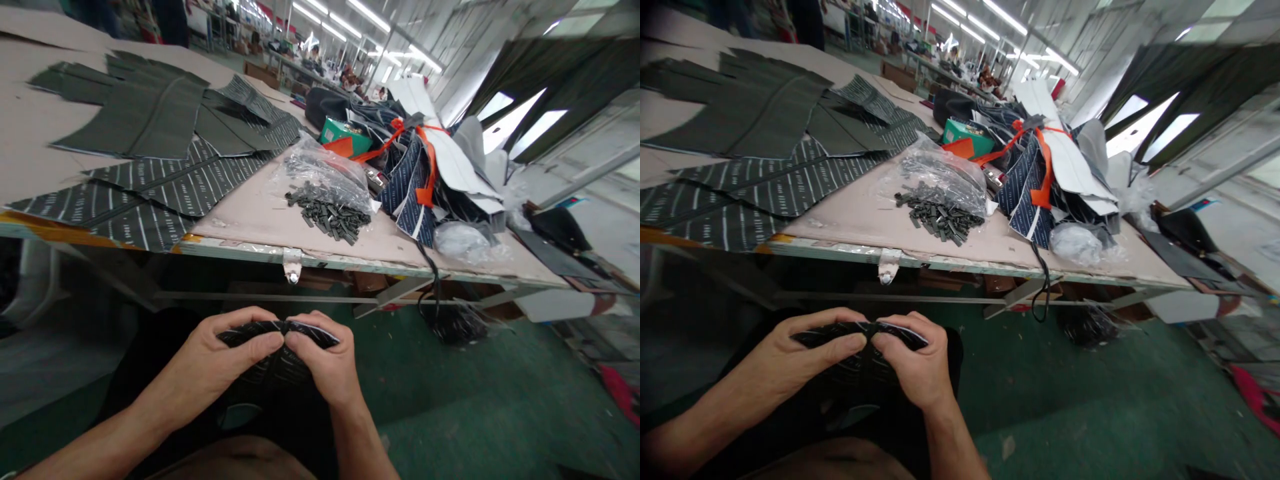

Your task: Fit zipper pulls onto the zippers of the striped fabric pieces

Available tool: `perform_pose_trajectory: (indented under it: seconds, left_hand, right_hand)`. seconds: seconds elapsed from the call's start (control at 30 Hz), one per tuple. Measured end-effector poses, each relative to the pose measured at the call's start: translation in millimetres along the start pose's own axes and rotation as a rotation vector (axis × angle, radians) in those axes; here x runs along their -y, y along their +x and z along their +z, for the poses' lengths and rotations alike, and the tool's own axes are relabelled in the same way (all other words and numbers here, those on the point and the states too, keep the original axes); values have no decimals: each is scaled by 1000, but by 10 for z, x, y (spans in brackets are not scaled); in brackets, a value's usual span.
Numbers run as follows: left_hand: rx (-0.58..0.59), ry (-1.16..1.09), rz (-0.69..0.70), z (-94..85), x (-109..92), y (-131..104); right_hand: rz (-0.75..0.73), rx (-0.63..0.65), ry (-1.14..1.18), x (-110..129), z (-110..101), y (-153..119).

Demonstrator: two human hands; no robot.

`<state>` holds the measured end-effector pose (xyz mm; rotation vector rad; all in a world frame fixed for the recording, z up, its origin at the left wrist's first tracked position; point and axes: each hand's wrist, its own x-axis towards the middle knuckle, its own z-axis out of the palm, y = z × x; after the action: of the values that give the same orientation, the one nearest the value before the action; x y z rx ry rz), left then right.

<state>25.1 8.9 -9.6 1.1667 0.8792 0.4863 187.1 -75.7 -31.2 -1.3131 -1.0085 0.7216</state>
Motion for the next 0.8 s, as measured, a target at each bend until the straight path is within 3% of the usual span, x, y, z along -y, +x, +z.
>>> perform_pose_trajectory:
  seconds: [0.17, 0.27, 0.37, 0.5, 0.6, 0.8]
  left_hand:
    - [-50, -201, -128, 91, -48, 79]
    - [-54, -283, -161, 105, -6, 92]
    - [-36, -226, -100, 94, 48, 50]
    - [-43, -235, -127, 71, 51, 13]
    - [-57, -361, -182, 64, -16, 47]
    - [-48, -442, -169, 102, -211, 137]
  right_hand:
    - [-501, 68, -262, 59, -49, -93]
    - [-584, 55, -327, 103, -48, -118]
    - [-383, -47, -206, 104, -31, -77]
    - [-153, 58, 1, 74, -27, 5]
    - [-99, 114, 191, 67, -9, 23]
    - [234, 5, 581, 125, 93, 139]
